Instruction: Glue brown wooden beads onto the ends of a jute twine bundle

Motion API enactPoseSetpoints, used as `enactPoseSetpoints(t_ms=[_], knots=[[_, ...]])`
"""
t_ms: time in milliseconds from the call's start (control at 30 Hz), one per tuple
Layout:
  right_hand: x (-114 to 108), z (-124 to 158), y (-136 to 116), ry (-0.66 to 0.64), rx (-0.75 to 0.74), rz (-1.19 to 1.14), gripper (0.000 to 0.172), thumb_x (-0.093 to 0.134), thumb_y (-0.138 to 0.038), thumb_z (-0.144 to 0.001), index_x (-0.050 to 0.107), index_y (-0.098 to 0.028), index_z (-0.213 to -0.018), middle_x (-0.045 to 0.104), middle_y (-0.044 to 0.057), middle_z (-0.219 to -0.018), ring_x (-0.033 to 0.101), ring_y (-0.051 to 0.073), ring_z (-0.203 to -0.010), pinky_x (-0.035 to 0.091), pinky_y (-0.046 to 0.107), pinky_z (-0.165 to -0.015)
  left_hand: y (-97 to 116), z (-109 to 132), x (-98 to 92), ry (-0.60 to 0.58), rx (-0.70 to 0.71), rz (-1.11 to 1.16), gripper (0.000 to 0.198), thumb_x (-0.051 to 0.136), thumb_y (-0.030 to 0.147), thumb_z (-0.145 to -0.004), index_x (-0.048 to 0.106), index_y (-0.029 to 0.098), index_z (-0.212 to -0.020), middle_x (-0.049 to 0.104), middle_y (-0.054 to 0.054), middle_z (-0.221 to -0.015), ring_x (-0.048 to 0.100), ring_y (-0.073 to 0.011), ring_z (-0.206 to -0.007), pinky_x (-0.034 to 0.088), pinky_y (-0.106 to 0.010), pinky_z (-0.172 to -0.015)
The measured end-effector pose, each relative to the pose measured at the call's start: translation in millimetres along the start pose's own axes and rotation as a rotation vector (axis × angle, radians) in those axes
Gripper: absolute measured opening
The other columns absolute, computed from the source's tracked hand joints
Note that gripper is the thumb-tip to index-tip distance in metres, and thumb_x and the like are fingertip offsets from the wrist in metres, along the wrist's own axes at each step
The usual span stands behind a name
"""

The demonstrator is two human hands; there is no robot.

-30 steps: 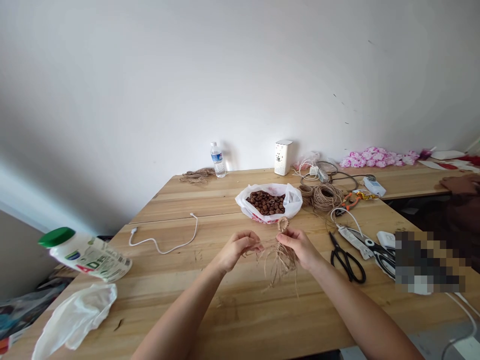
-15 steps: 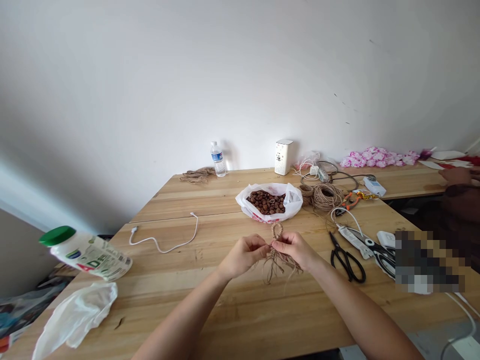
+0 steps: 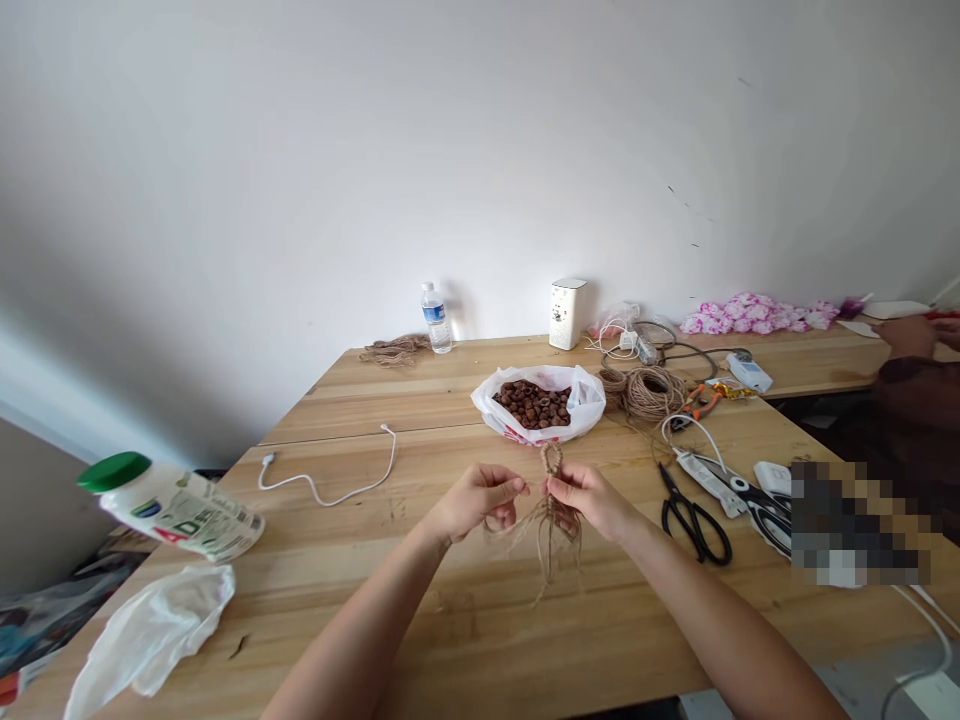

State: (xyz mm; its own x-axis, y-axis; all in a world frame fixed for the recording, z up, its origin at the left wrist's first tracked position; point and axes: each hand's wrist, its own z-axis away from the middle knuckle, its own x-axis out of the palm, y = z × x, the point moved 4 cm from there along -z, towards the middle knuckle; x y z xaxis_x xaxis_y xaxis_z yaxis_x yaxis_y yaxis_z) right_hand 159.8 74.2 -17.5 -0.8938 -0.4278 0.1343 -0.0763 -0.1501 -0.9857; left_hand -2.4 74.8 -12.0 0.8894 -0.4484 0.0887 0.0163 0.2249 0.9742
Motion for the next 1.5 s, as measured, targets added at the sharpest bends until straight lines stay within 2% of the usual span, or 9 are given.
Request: enactPoseSetpoints(t_ms=[167,367,467,767,933,1200,1267,1400,1500], knots=[[-3.1,-0.4,0.5,0.027,-0.033,0.049,0.037,0.066,-0.049,-0.070,0.053,-0.015,-0.068,0.044,-0.007,-0.048,0.038,0.006,-0.035,0.032,0.019,-0.033,10.8,5.6,-10.7,-0.118,-0.006,-0.200,0.039,0.061,0.051,-0.069,0.060,0.013,-0.067,0.059,-0.003,-0.050,0.056,-0.0125,-0.048,0.038,-0.023,-0.050],[3.3,1.5,-0.9,0.051,-0.082,0.191,0.035,0.064,-0.048,-0.073,0.052,-0.015,-0.069,0.044,-0.006,-0.047,0.037,0.006,-0.036,0.028,0.018,-0.033,13.0,7.0,13.5,-0.008,0.230,-0.286,0.037,0.076,0.038,-0.056,0.063,0.013,-0.080,0.063,-0.004,-0.077,0.055,-0.0147,-0.070,0.041,-0.025,-0.064],[5.0,3.3,-1.9,0.047,-0.074,0.178,0.037,0.064,-0.049,-0.072,0.052,-0.015,-0.068,0.042,-0.007,-0.047,0.035,0.006,-0.038,0.026,0.018,-0.034,4.0,3.9,19.8,0.057,0.170,-0.241,0.029,0.072,0.039,-0.062,0.061,0.013,-0.070,0.058,0.000,-0.061,0.048,-0.0104,-0.056,0.036,-0.023,-0.053],[3.1,2.6,2.0,-0.072,-0.054,-0.085,0.036,0.069,-0.046,-0.069,0.060,-0.013,-0.078,0.044,-0.005,-0.050,0.034,0.005,-0.038,0.024,0.018,-0.035,-3.8,-0.3,14.5,-0.167,-0.038,0.262,0.031,0.078,0.033,-0.056,0.057,0.012,-0.065,0.060,-0.001,-0.053,0.058,-0.0145,-0.048,0.042,-0.026,-0.051],[1.9,2.1,1.4,-0.029,-0.027,-0.173,0.037,0.072,-0.047,-0.064,0.059,-0.014,-0.077,0.042,-0.006,-0.050,0.030,0.004,-0.036,0.021,0.019,-0.034,-2.6,0.5,8.2,-0.172,-0.042,0.231,0.030,0.077,0.034,-0.058,0.057,0.012,-0.067,0.062,-0.003,-0.049,0.060,-0.0172,-0.047,0.043,-0.026,-0.047],[-7.5,0.5,-2.4,0.109,-0.136,0.043,0.038,0.068,-0.050,-0.067,0.062,-0.014,-0.080,0.042,-0.005,-0.051,0.033,0.007,-0.043,0.023,0.020,-0.039,0.6,6.3,-9.5,-0.302,-0.096,-0.002,0.028,0.073,0.036,-0.063,0.057,0.013,-0.067,0.064,-0.005,-0.057,0.062,-0.0162,-0.054,0.045,-0.027,-0.052],[-8.7,1.0,-3.9,0.124,-0.148,0.082,0.038,0.067,-0.050,-0.069,0.063,-0.014,-0.080,0.040,-0.005,-0.052,0.032,0.007,-0.044,0.022,0.020,-0.040,4.7,8.4,-16.9,-0.292,-0.077,-0.121,0.025,0.071,0.035,-0.065,0.061,0.013,-0.073,0.067,-0.006,-0.067,0.061,-0.0147,-0.060,0.045,-0.027,-0.057],[-5.9,2.6,-6.3,0.107,-0.171,0.143,0.038,0.064,-0.051,-0.071,0.063,-0.014,-0.082,0.039,-0.005,-0.053,0.031,0.008,-0.046,0.022,0.021,-0.042,18.2,13.9,-15.9,-0.208,0.078,-0.227,0.041,0.071,0.030,-0.064,0.062,0.019,-0.103,0.060,-0.009,-0.112,0.055,-0.0202,-0.100,0.044,-0.029,-0.079],[-1.1,3.5,-8.5,0.076,-0.211,0.187,0.036,0.064,-0.048,-0.073,0.064,-0.014,-0.082,0.043,-0.003,-0.056,0.035,0.009,-0.050,0.026,0.021,-0.045,20.5,14.7,1.5,-0.086,0.181,-0.242,0.044,0.069,0.035,-0.067,0.060,0.021,-0.109,0.060,-0.008,-0.114,0.053,-0.0216,-0.102,0.043,-0.029,-0.079]])
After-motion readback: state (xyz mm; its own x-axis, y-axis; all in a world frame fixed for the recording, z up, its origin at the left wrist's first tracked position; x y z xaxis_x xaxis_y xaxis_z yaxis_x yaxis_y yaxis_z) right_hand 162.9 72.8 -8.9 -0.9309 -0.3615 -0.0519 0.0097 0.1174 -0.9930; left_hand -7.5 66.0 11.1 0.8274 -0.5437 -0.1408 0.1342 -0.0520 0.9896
